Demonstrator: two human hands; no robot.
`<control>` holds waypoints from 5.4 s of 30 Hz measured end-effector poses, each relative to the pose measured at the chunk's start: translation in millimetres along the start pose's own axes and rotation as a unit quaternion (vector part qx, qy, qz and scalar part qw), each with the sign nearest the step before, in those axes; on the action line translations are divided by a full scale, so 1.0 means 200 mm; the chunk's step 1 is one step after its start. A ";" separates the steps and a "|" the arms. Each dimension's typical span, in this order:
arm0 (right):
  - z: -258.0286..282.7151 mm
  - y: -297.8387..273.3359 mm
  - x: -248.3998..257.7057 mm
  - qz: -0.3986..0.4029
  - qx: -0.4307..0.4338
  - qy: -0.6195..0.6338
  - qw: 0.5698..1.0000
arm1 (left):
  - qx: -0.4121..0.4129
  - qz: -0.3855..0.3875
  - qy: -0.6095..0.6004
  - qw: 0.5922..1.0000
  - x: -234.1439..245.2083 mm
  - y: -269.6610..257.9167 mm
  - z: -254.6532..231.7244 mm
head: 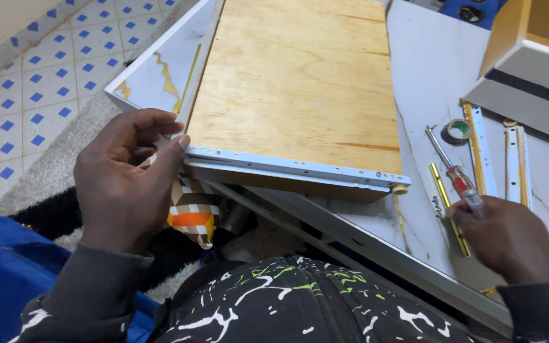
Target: The person uses a screwdriver to fasten screws into a metal drawer slide attached to a wooden drawer panel. They repeatedly tighten the screws along the slide, securing it to the drawer side.
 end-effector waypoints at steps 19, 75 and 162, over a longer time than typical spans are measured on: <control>1.55 -0.63 0.06 0.165 0.346 0.189 0.904 | -0.079 0.101 0.046 0.991 -0.08 0.09 0.09; 1.85 -0.53 -0.06 0.226 0.274 -0.042 0.934 | -0.100 0.164 0.019 0.981 -0.16 0.16 0.14; 1.71 -0.83 0.24 0.077 0.624 0.359 0.690 | 0.011 0.165 -0.009 0.986 -0.23 0.14 0.20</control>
Point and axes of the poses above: each hand's wrist, its own y-axis towards the middle knuckle, its own x-axis out of the back of the hand, z = x × y, the point moved 9 cm from there along y, towards the middle knuckle, and after that the axes turned 10 degrees about z, right-handed, at the moved point
